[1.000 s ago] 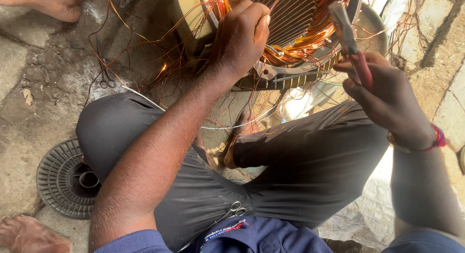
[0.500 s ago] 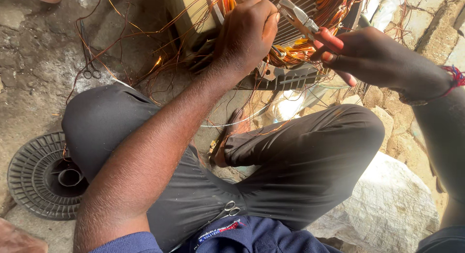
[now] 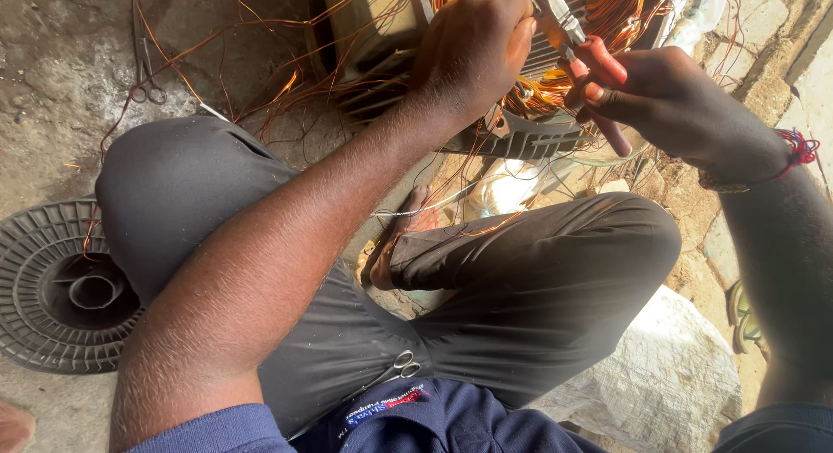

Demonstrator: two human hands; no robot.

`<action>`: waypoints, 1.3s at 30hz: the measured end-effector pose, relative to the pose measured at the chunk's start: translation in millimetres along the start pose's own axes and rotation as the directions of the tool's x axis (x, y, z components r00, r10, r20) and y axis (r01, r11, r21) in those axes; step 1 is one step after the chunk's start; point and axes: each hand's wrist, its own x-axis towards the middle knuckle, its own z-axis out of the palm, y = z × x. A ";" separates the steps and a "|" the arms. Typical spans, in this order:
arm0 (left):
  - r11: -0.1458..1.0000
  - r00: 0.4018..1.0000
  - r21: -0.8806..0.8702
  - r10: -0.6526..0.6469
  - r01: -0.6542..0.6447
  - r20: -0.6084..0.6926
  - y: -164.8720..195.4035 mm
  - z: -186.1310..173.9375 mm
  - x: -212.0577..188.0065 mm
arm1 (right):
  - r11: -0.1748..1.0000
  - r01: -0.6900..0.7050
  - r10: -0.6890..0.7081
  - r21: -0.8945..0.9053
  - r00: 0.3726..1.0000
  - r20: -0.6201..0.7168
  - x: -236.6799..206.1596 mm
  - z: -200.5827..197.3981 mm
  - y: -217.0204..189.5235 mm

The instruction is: The person sits on the ground and uses pliers to cut and remove copper wires from a motor stator. They repeatedly pull and snip the wires, gradually clearing the stator slots.

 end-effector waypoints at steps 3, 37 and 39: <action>1.000 1.000 0.022 0.002 -0.003 0.013 -0.2 0.4 -0.4 | 0.999 0.050 -0.050 0.012 0.999 -0.010 -0.5 3.2 -2.0; 0.985 0.984 -0.078 0.161 -0.155 0.076 19.3 -58.2 25.2 | 1.000 -0.016 0.016 -0.011 1.000 -0.025 1.1 8.0 -7.0; 0.942 0.943 0.022 0.333 -0.334 0.018 22.7 -62.9 36.4 | 0.984 -0.034 0.017 -0.172 0.995 -0.100 0.5 9.4 -7.0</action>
